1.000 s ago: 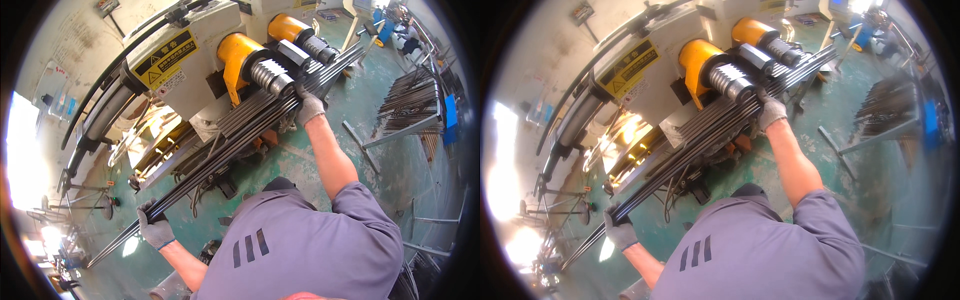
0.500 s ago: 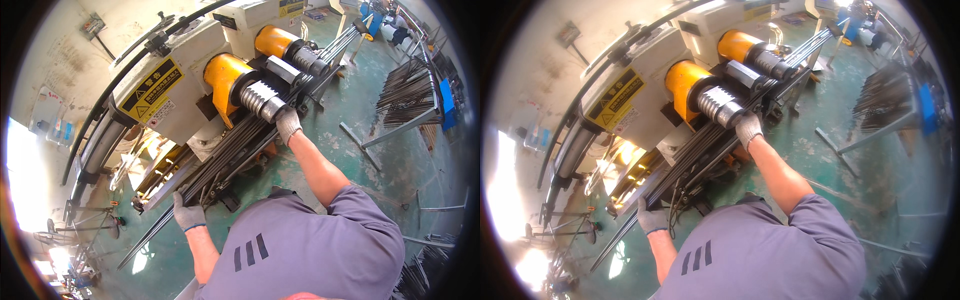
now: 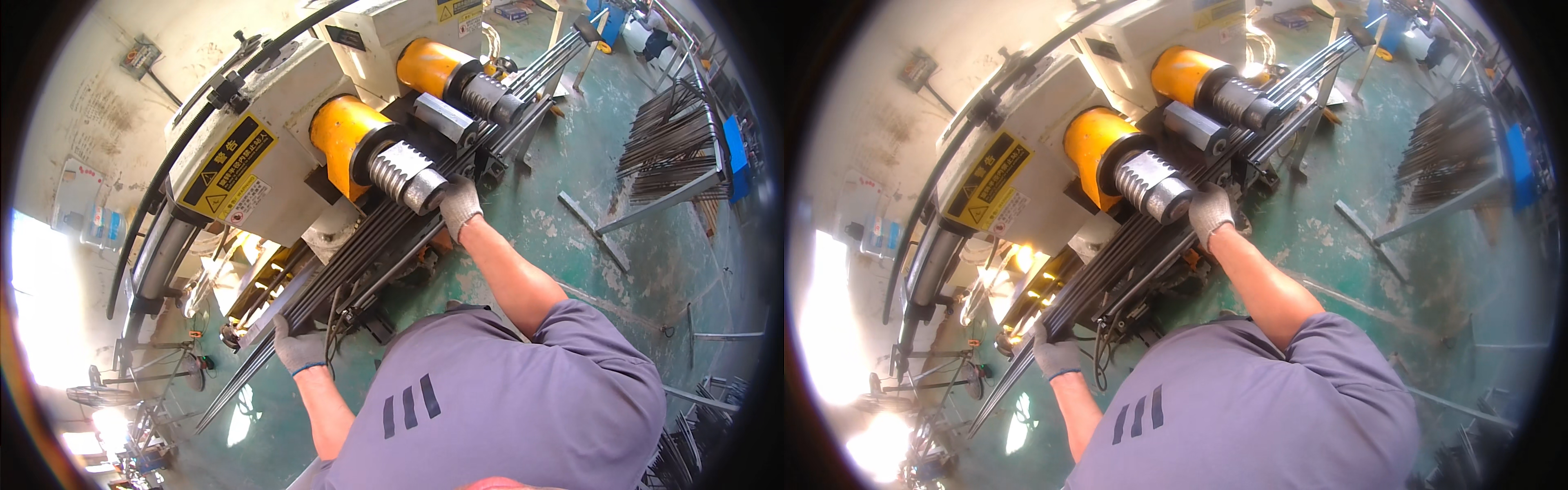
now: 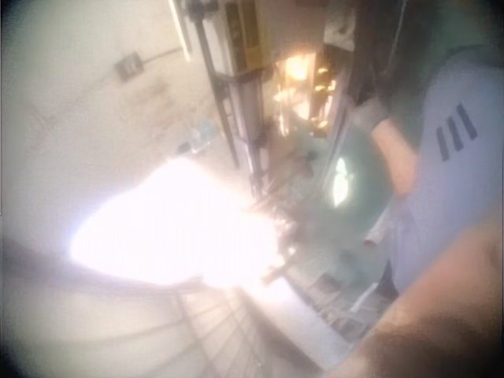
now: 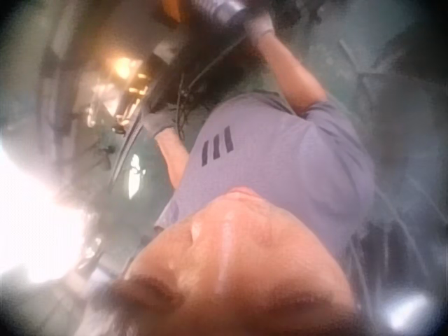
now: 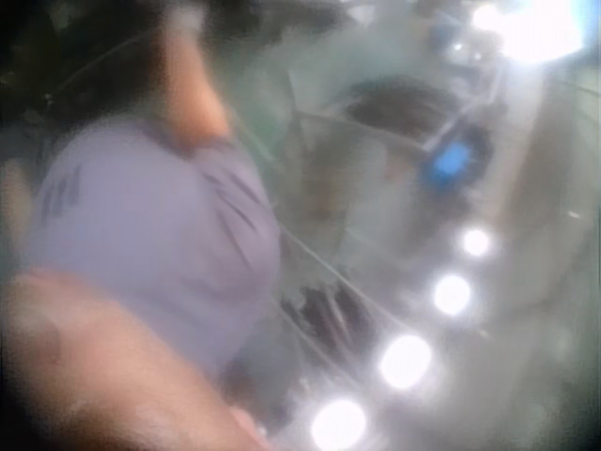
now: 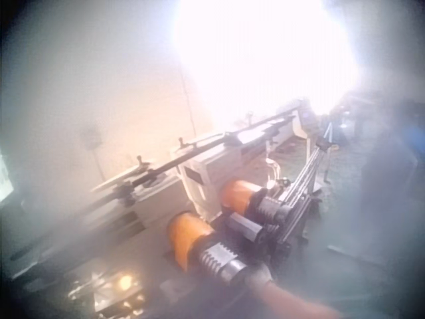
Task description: The person takes metal bars from a stack and feeds them through a rolling machine, then places the processed bars onto a storage rack.
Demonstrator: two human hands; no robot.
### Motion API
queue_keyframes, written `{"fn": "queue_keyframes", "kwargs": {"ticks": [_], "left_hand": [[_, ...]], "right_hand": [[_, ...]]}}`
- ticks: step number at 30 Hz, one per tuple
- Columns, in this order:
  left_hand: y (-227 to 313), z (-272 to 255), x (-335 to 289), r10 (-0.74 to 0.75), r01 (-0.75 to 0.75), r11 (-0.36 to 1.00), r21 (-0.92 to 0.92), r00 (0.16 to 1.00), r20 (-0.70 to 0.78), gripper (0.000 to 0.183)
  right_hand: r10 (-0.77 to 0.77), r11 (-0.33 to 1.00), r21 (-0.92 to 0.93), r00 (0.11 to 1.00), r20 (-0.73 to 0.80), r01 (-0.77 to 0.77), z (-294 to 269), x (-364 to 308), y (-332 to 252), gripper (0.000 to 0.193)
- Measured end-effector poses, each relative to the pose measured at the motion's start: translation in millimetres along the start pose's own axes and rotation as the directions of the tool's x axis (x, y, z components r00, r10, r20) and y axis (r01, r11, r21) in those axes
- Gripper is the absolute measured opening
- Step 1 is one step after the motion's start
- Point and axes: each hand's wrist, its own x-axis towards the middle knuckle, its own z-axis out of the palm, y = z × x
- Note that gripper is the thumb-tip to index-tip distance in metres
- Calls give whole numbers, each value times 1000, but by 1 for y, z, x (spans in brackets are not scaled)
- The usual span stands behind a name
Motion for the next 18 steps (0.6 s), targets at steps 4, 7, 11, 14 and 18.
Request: {"fn": "queue_keyframes", "kwargs": {"ticks": [4,7,11,14,18], "left_hand": [[-28,21,-4,-54,53,998,24,998,41,40],[-32,17,-3,2,-5,1000,30,996,87,43],[16,-39,27,172,-171,977,-126,985,-4,36],[29,-49,27,235,-237,971,-19,969,-69,38],[-14,-16,21,167,-173,982,-70,982,-91,36]], "right_hand": [[110,970,227,989,-95,-86,5,2,-1,23],[110,989,107,990,-84,-101,-4,-6,-3,51],[121,977,193,982,-146,-92,-31,-45,-18,62],[171,984,61,978,-117,-165,-61,-62,7,60],[237,941,257,971,-36,-220,-81,-63,69,48]]}}
